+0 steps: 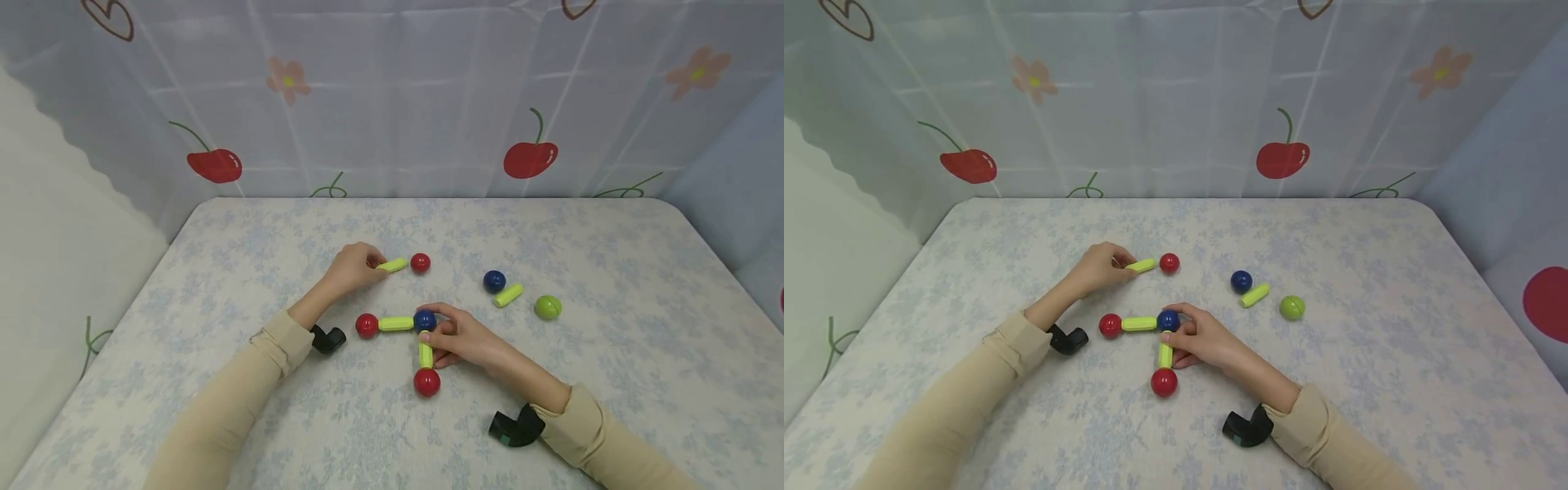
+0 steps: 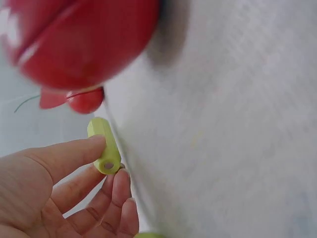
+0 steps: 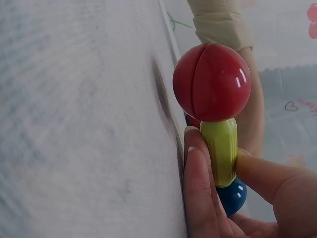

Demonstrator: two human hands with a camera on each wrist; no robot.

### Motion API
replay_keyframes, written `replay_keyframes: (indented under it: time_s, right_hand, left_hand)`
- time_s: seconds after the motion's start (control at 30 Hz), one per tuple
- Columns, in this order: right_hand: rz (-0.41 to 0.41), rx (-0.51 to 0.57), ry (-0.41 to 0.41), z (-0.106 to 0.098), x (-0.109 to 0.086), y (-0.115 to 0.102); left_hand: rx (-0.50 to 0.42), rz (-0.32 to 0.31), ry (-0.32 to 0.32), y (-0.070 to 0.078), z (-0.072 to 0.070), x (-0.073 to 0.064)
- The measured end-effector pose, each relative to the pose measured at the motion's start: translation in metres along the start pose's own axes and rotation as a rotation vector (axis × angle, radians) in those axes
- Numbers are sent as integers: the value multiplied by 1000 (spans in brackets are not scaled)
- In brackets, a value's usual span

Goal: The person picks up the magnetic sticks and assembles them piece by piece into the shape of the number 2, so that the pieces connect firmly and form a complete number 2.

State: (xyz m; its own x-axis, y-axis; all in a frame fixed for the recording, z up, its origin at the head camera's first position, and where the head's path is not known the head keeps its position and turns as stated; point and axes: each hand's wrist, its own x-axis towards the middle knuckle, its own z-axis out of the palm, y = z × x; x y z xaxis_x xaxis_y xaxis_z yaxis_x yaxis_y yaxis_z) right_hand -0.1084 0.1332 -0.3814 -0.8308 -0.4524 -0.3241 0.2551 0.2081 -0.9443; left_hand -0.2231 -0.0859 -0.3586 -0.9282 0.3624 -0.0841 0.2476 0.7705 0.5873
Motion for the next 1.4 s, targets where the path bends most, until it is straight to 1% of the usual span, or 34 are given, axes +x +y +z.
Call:
replay_keyframes:
  time_s: [0.1,0.2,0.3,0.37,0.47,0.53,0.6,0.7,0.77,0.83,1.0,1.17,1.27,1.4]
  right_hand:
    - [4,0,0,0,0,0]
    - [8,-1,-3,0,0,0]
    - [3,2,-9,0,1,0]
    - [0,7,-11,-1,1,0]
    - [-7,11,-12,-2,1,0]
    - [-8,9,-9,-2,1,0]
    - [-11,6,-7,-2,1,0]
    - [-12,2,-5,-2,1,0]
    - [-13,3,-6,-1,1,0]
    - [-13,5,-6,-1,1,0]
    - [-25,3,-12,-2,0,1]
    - [-23,-1,-4,-2,0,1]
    - [-56,-53,11,-1,0,2]
    - [-124,-178,38,1,-2,1]
  left_hand:
    - [-50,22,25,-1,-7,-11]
    - [-91,69,52,2,-16,-28]
    - [-132,138,28,8,-20,-49]
    - [-157,208,-16,9,-19,-65]
    - [-192,304,-103,10,-13,-87]
    - [-201,349,-158,8,-7,-99]
    - [-205,355,-211,7,0,-111]
    - [-204,356,-274,4,10,-123]
    - [-216,345,-304,2,16,-128]
    - [-231,344,-314,2,20,-131]
    - [-272,348,-304,3,25,-132]
    - [-296,336,-291,3,28,-133]
    - [-311,333,-284,2,30,-133]
    - [-339,335,-282,1,33,-133]
